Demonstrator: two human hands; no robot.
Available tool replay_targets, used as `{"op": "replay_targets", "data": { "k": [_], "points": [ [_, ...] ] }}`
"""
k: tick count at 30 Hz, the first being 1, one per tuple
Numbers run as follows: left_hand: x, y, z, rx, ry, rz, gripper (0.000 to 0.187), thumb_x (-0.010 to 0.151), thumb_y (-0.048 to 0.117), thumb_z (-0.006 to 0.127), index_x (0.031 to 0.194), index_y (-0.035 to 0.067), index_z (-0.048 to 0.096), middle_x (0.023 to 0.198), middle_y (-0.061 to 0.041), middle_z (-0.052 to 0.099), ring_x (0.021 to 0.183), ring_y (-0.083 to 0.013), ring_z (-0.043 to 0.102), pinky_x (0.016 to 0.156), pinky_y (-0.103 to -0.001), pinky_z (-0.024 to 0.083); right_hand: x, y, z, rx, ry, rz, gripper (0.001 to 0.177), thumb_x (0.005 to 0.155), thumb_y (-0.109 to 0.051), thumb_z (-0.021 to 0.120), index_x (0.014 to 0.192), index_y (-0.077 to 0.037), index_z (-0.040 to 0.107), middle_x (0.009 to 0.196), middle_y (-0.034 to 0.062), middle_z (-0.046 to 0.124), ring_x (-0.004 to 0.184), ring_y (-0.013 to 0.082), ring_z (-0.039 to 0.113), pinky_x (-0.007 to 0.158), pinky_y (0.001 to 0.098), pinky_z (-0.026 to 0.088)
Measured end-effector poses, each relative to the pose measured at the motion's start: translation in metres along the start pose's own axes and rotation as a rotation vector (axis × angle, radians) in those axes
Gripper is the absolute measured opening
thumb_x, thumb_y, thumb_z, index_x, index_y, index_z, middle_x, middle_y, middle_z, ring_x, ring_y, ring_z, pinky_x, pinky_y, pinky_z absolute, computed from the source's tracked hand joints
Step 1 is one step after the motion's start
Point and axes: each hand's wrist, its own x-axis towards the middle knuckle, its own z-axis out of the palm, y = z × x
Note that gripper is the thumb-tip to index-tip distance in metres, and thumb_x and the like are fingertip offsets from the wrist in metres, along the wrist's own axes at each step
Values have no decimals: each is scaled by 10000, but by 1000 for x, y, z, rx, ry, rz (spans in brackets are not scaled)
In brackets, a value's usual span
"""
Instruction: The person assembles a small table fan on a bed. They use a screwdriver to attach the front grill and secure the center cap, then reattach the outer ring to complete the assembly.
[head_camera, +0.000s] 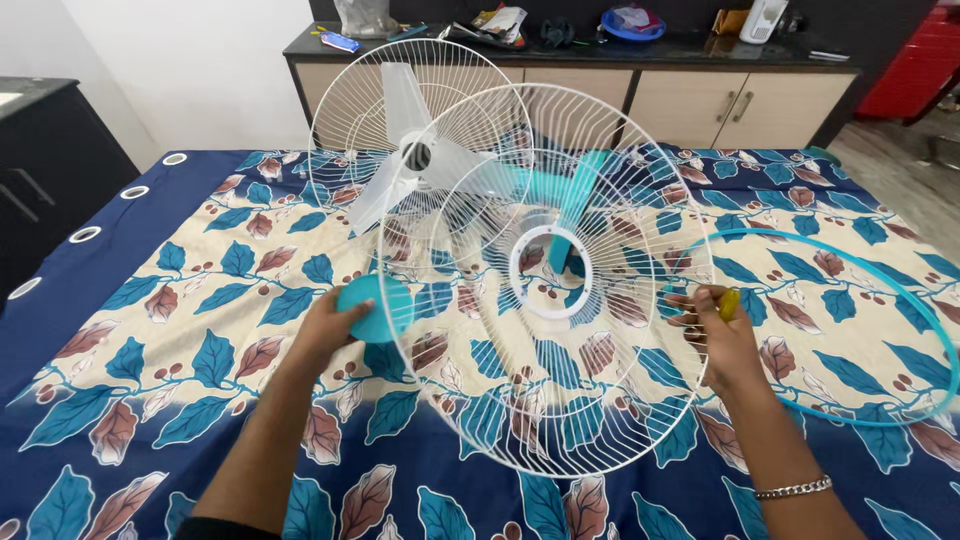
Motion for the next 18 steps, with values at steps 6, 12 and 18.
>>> {"op": "replay_targets", "data": {
  "k": [6, 12, 18],
  "points": [
    [-16, 21, -85, -410, 343, 121, 460, 967, 240, 685, 1377, 95, 532, 1244, -106, 639, 1040, -236, 670, 773, -419, 631, -2, 4, 58, -129, -144, 21, 369, 1013, -424, 592, 1192, -102, 604, 1103, 97, 763, 865, 158, 687, 726, 286, 453],
    [-61, 53, -135, -428, 689, 289, 385, 1048, 286, 640, 1360, 119, 489, 1328, -88, 591, 1151, -221, 634, 815, -424, 596, 5, 38, 111, -204, -272, 9, 376, 1006, -408, 598, 1154, -68, 658, 1054, 117, 768, 867, 217, 721, 811, 343, 570],
    [-78, 65, -123, -458, 571, 252, 511, 1011, 290, 631, 1448, 124, 423, 1334, -94, 556, 1160, -228, 621, 820, -408, 587, 20, 80, 152, -184, -364, 5, 339, 1016, -333, 604, 1165, -32, 654, 1028, 81, 740, 981, 184, 722, 786, 335, 590]
  ]
}}
